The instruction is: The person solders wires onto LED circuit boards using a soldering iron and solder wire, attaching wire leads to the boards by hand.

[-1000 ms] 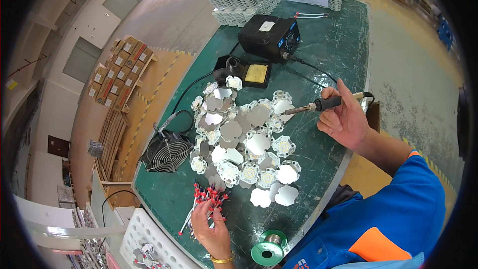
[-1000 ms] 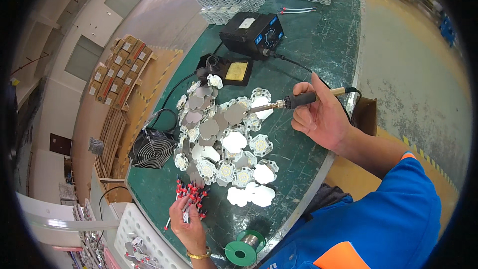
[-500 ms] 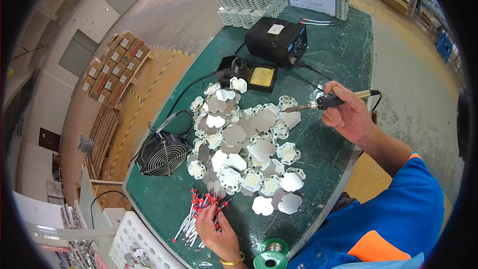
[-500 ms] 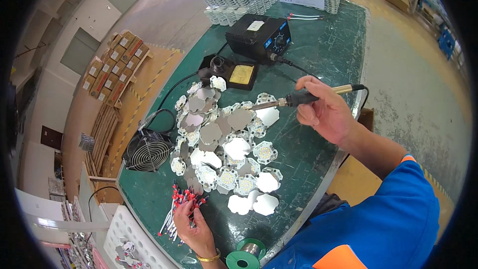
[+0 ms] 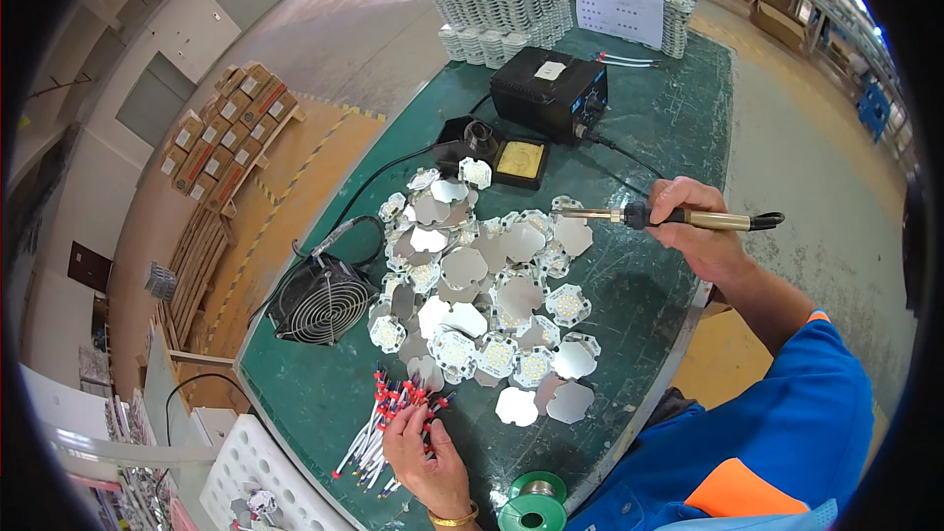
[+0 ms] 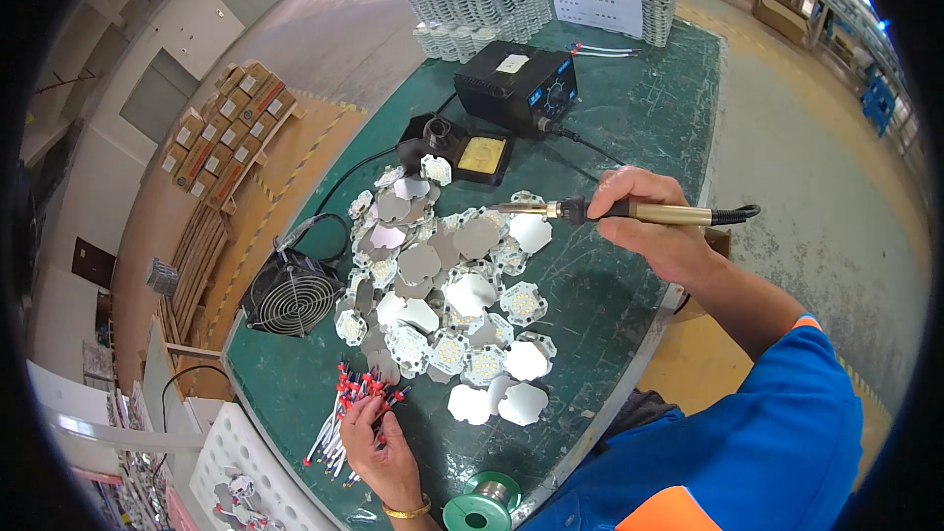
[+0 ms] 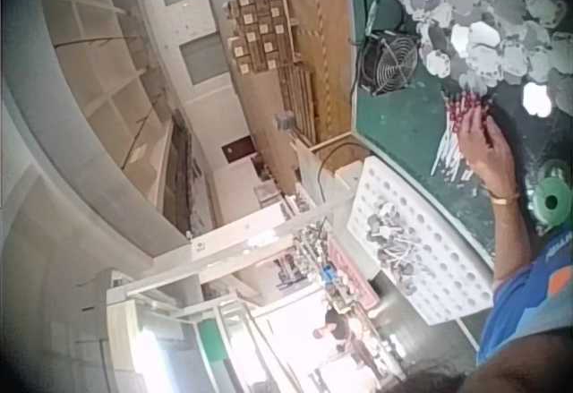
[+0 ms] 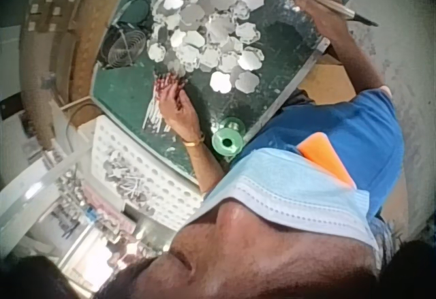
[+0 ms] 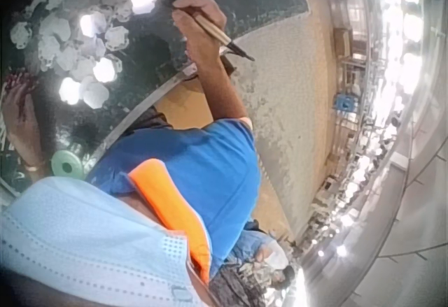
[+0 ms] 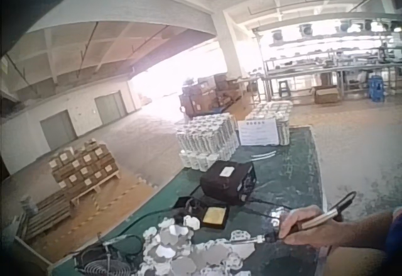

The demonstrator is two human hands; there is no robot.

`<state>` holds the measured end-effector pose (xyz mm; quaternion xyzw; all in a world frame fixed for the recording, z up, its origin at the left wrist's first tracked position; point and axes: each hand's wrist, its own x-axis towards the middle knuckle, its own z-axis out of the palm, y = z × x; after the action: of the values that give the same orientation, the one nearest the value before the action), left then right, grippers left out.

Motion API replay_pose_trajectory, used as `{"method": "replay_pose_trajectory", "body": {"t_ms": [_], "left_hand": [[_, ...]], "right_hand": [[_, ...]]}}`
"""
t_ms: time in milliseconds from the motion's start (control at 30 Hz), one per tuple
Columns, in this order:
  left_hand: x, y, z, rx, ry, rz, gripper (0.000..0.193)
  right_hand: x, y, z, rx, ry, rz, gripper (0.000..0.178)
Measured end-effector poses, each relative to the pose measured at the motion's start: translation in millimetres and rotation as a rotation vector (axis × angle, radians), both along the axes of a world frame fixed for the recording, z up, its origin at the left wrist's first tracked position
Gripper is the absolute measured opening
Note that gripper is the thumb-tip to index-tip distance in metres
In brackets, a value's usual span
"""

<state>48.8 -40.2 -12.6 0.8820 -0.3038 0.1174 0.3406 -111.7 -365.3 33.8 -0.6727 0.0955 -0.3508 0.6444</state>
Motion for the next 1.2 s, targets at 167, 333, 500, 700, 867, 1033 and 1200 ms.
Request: {"method": "replay_pose_trajectory", "body": {"t_ms": [167,333,500,700,867,1033,1200], "left_hand": [[0.1,1.2,-2.2,0.002,-0.010,-0.002,0.023],[-1.0,1.5,-0.2,0.007,-0.003,0.002,0.024],[-2.1,0.4,1.7,0.012,0.004,0.001,0.025],[0.0,1.5,-1.6,0.022,-0.013,-0.003,0.023],[1.7,-0.1,-0.9,0.033,-0.040,-0.008,0.023],[-0.5,-2.9,1.3,0.021,-0.045,-0.012,0.023],[-3.6,-4.9,4.3,0.010,0.005,0.011,0.023]], "right_hand": [[6.4,-6.0,0.4,-0.271,0.045,-0.104,0.017],[27.2,-19.6,-8.9,-0.780,0.199,-0.317,0.020],[45.1,-33.4,-28.3,-1.142,0.172,-0.346,0.028],[54.7,-35.5,-33.9,-1.176,0.182,-0.350,0.029],[59.9,-39.4,-37.2,-1.189,0.217,-0.329,0.028],[61.4,-45.5,-44.3,-1.241,0.217,-0.314,0.028],[51.7,-42.5,-44.1,-1.275,0.190,-0.330,0.026]]}}
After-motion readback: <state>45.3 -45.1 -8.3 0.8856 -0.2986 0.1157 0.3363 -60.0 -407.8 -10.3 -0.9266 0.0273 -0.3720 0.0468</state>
